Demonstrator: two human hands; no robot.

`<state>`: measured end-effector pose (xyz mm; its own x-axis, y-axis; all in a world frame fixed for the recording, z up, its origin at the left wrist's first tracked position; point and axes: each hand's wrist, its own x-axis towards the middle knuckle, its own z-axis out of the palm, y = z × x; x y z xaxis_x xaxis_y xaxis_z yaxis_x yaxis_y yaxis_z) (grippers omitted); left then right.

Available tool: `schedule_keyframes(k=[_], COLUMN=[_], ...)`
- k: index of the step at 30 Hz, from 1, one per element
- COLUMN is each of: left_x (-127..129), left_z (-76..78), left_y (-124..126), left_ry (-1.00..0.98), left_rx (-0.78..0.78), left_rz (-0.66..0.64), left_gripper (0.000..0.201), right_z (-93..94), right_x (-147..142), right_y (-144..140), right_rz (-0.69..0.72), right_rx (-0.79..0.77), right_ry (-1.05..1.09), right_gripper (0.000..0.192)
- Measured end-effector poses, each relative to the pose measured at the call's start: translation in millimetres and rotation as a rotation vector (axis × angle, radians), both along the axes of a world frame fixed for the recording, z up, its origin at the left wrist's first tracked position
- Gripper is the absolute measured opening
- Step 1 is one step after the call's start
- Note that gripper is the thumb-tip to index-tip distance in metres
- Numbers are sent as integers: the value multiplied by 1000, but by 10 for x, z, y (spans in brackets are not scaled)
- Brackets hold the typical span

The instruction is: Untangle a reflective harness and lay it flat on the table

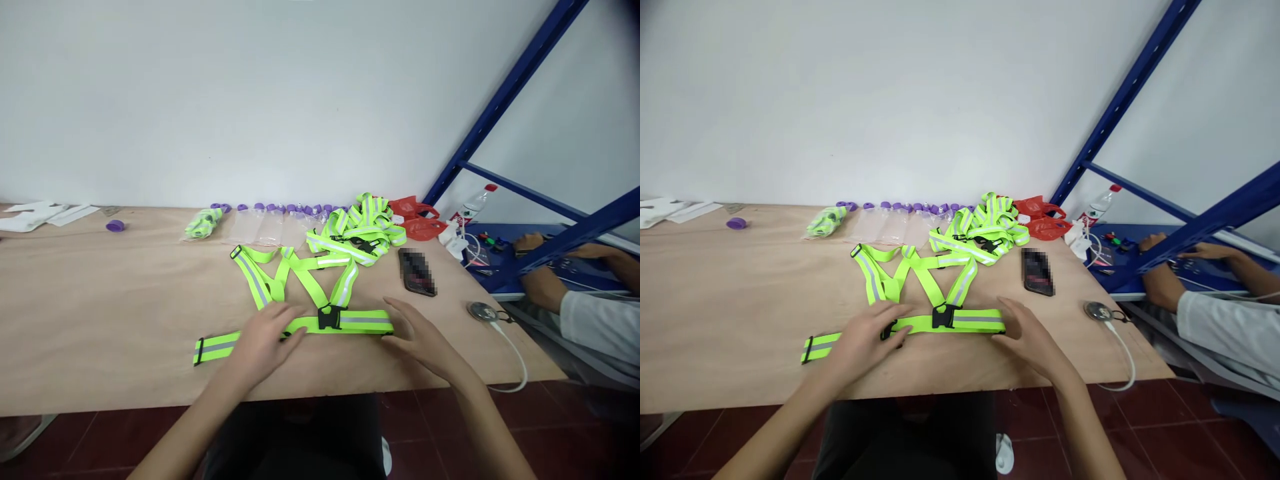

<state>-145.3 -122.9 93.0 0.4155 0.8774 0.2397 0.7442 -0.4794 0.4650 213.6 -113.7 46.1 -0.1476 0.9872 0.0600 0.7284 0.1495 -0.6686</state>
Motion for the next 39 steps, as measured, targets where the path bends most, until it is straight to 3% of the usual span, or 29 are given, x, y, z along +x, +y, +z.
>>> schedule_keyframes(k=[2,4,8,16,22,28,31,39], left_x=[286,507,661,568,605,598,595,517], left_z=[-199,-392,-610,-592,-661,-697,-701,-753], left_y=[87,165,238,108,99,86,67,22], left_ry=[21,62,41,-45,-13,-17,-11,14], left_rx=[-26,-71,-90,-78,-90,-29,-11,28], left_rz=[-92,-105,-137,-99,-43,-52,-55,-37], left_gripper=[45,59,56,46,43,40,40,36], right_z=[-94,-173,-237,-180,-315,-506,-444,24], right_x=[20,9,17,73,-151,-300,-299,13], right_y=[-47,-77,-77,-6,-50,-22,-14,-37], right_rz=[19,37,78,136,-102,-275,-241,27], right_rx=[-46,-57,-47,-71,-119,-78,-66,72], right_ry=[39,61,67,168,721,1023,936,164], right_gripper=[68,62,58,57,68,52,48,38])
